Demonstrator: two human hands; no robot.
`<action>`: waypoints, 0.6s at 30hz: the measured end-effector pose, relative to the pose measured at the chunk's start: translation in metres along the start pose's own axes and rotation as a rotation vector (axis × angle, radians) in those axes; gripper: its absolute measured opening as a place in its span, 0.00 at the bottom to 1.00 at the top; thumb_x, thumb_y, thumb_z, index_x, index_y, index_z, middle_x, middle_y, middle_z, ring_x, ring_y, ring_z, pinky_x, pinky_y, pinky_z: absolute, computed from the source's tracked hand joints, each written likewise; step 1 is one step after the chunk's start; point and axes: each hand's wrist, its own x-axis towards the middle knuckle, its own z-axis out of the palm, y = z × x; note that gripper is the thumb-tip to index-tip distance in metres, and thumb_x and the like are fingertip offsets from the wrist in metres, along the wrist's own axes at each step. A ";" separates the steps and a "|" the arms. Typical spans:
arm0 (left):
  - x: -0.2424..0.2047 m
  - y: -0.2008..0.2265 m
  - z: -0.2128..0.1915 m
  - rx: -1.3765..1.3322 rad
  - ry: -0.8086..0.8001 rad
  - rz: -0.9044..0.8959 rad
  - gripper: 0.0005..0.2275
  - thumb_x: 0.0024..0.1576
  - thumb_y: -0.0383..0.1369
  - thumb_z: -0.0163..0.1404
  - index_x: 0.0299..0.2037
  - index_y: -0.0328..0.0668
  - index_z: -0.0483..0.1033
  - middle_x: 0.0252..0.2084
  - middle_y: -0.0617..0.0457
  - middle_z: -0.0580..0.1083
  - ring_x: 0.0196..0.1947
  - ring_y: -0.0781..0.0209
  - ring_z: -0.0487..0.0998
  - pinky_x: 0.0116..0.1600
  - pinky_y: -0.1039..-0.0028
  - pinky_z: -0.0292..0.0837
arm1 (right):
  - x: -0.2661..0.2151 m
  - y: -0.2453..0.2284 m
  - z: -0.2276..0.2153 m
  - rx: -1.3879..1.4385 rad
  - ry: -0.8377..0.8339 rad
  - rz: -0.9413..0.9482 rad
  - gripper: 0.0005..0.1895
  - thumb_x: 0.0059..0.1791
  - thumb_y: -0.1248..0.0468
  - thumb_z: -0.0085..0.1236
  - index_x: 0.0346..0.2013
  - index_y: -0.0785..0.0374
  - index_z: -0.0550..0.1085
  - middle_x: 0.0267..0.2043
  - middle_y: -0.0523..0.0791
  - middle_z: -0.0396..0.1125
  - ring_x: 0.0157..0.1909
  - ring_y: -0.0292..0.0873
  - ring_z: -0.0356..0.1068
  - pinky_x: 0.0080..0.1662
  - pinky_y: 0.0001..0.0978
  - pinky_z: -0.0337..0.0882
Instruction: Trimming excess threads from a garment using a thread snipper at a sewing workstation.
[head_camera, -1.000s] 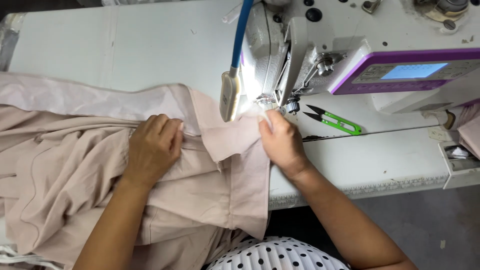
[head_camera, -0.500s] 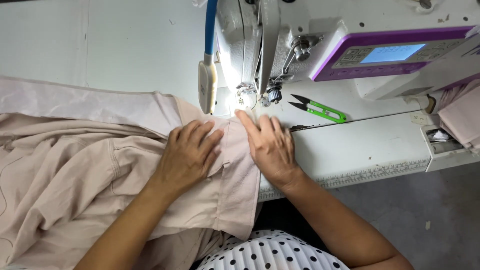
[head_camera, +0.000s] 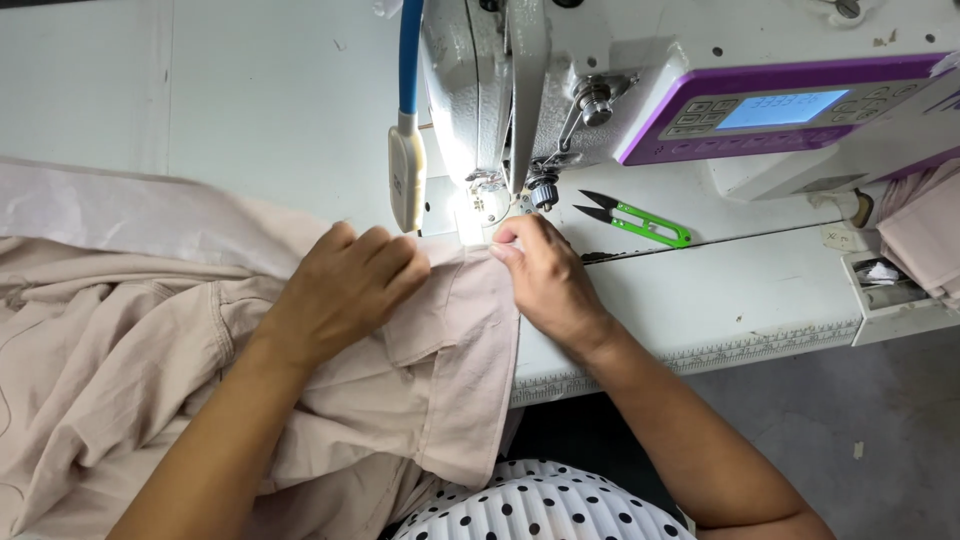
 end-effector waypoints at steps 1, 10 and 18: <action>0.000 0.001 -0.013 0.074 -0.008 0.057 0.06 0.68 0.32 0.39 0.41 0.49 0.71 0.31 0.55 0.63 0.32 0.57 0.67 0.36 0.68 0.63 | 0.000 -0.003 -0.008 0.153 0.018 0.087 0.09 0.57 0.57 0.53 0.44 0.59 0.70 0.40 0.48 0.69 0.46 0.56 0.72 0.47 0.45 0.72; -0.007 0.021 0.007 -0.158 0.009 -0.161 0.07 0.64 0.37 0.48 0.34 0.51 0.72 0.34 0.58 0.69 0.32 0.58 0.72 0.36 0.68 0.64 | 0.003 -0.006 -0.001 0.148 0.128 0.106 0.05 0.57 0.61 0.52 0.43 0.58 0.72 0.41 0.47 0.70 0.47 0.53 0.74 0.49 0.41 0.74; -0.009 0.039 -0.007 -0.294 -0.248 -0.473 0.08 0.63 0.36 0.47 0.51 0.52 0.73 0.43 0.58 0.71 0.33 0.56 0.80 0.32 0.65 0.77 | -0.011 -0.036 -0.012 0.349 0.104 0.267 0.04 0.57 0.64 0.53 0.43 0.60 0.73 0.33 0.46 0.68 0.38 0.42 0.70 0.46 0.38 0.73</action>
